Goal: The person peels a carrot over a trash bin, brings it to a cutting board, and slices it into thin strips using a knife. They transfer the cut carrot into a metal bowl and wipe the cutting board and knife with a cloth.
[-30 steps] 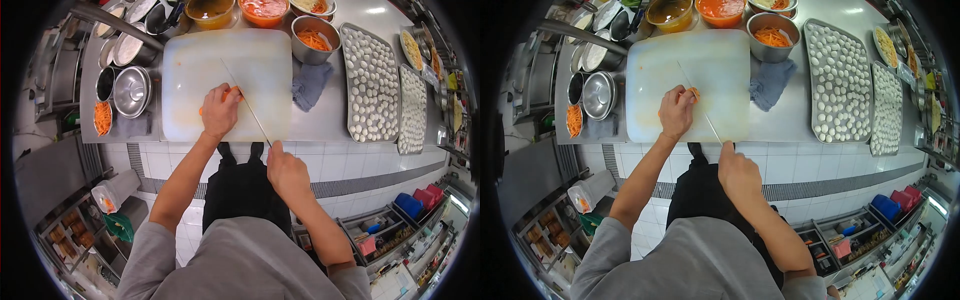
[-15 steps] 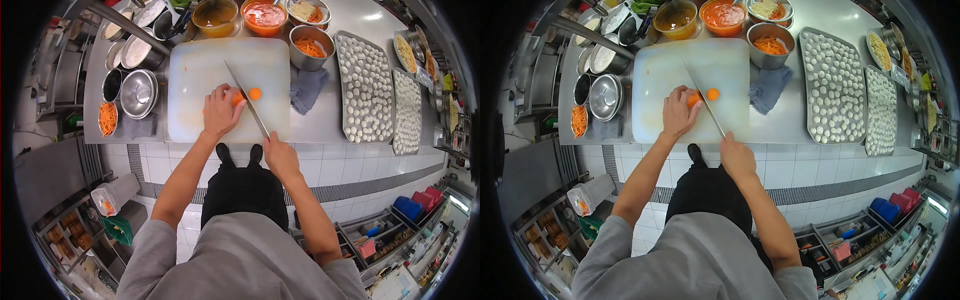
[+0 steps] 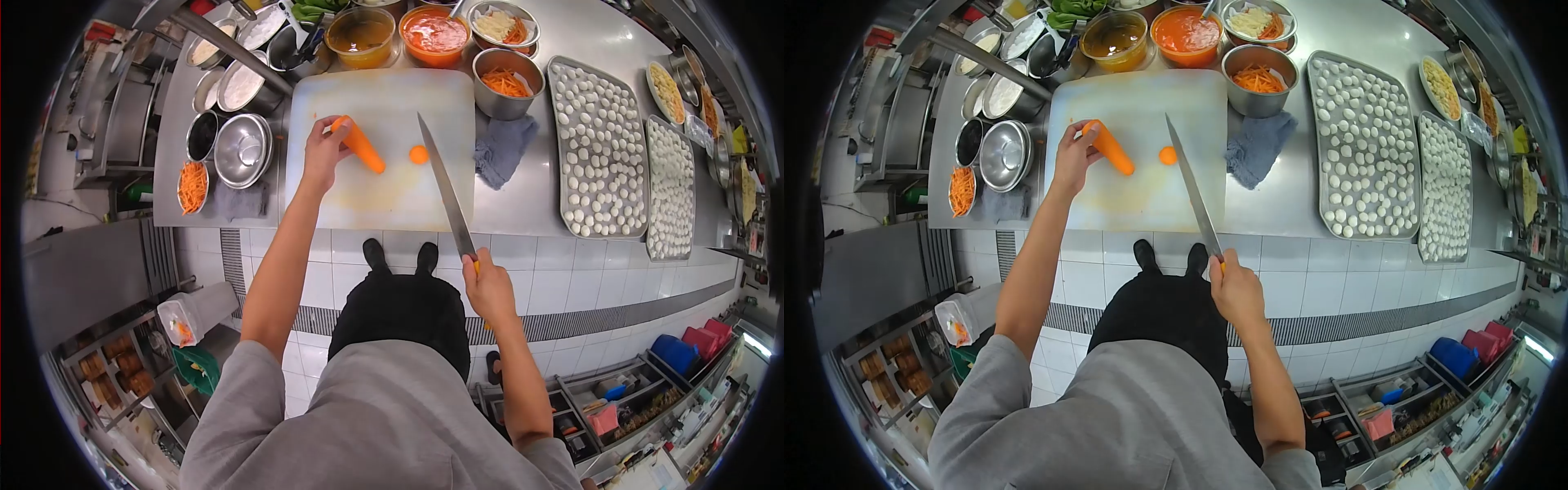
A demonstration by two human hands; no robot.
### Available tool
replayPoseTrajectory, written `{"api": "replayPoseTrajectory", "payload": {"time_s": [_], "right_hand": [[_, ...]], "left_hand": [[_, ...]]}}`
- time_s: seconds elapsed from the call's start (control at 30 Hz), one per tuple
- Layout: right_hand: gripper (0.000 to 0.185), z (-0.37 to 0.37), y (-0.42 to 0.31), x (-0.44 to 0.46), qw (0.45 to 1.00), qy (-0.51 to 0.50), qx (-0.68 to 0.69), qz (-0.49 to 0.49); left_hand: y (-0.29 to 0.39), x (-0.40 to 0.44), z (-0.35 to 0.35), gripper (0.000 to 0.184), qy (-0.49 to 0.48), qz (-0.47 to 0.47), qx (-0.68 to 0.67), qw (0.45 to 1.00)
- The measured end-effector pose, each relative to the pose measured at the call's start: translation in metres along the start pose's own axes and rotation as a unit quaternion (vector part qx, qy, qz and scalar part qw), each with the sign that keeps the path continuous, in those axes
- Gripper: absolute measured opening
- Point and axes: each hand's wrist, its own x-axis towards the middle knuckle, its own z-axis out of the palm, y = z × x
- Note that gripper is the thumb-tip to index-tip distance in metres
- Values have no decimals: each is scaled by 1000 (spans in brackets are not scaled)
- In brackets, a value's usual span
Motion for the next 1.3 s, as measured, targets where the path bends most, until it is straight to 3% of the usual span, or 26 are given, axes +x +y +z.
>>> {"api": "replayPoseTrajectory", "payload": {"time_s": [0.1, 0.23, 0.3, 0.33, 0.4, 0.43, 0.5, 0.53, 0.6, 0.67, 0.73, 0.77, 0.83, 0.9, 0.97, 1.1, 1.2, 1.23, 1.3], "right_hand": [[25, 6, -2, -7, 1000, -3, -10, -21], [25, 12, -7, -9, 996, -22, -69, -51], [25, 13, -10, -9, 994, -25, -88, -55], [24, 13, -11, -10, 992, -28, -107, -55], [24, 11, -17, -13, 991, -24, -114, -60], [24, 10, -19, -14, 991, -19, -120, -62], [24, 9, -17, -15, 990, -18, -126, -53], [24, 8, -16, -15, 991, -18, -128, -43], [24, 3, -13, -13, 994, -9, -105, -24], [24, -1, -6, -10, 996, -2, -84, -7], [23, -5, 4, -3, 999, 37, -28, 1], [23, -10, 7, -1, 999, 35, -31, 8], [24, -17, 15, 2, 998, 42, -41, -2], [24, -16, 20, 8, 998, 47, -38, -11], [24, -7, 32, 14, 998, 48, -30, -16], [29, -2, 25, 21, 997, 11, 23, 72], [30, 4, 30, 29, 998, 7, 49, 49], [30, 4, 27, 30, 998, -8, 46, 37], [29, 3, 19, 31, 996, 6, 59, 70]], "left_hand": [[-2, -15, 0, 41, 73, 26, 82, 994], [5, -30, -5, 45, 82, -16, 189, 978], [0, -32, -9, 53, 101, -6, 377, 921], [-3, -34, -9, 53, 103, -7, 375, 921], [-12, -37, -9, 57, 140, 105, 597, 783], [-19, -38, -12, 57, 141, 105, 596, 784], [-25, -40, -17, 47, 177, 281, 526, 783], [-25, -41, -15, 47, 177, 282, 525, 784], [-24, -45, -5, 42, 64, 430, 492, 755], [-25, -48, 32, 43, -76, 451, 479, 749], [-33, -44, 70, 31, -101, 498, 502, 700], [-37, -39, 82, 31, -96, 497, 501, 702], [-45, -27, 94, 18, -160, 406, 575, 692], [-63, -16, 95, 11, -163, 494, 507, 688], [-61, -31, 94, 13, -148, 514, 470, 702], [-10, -119, 43, 27, -25, 595, 338, 729], [19, -186, -63, 31, 118, 557, 376, 731], [9, -198, -123, 34, 143, 563, 332, 743], [42, -261, -230, 30, 380, 434, 481, 660]]}}
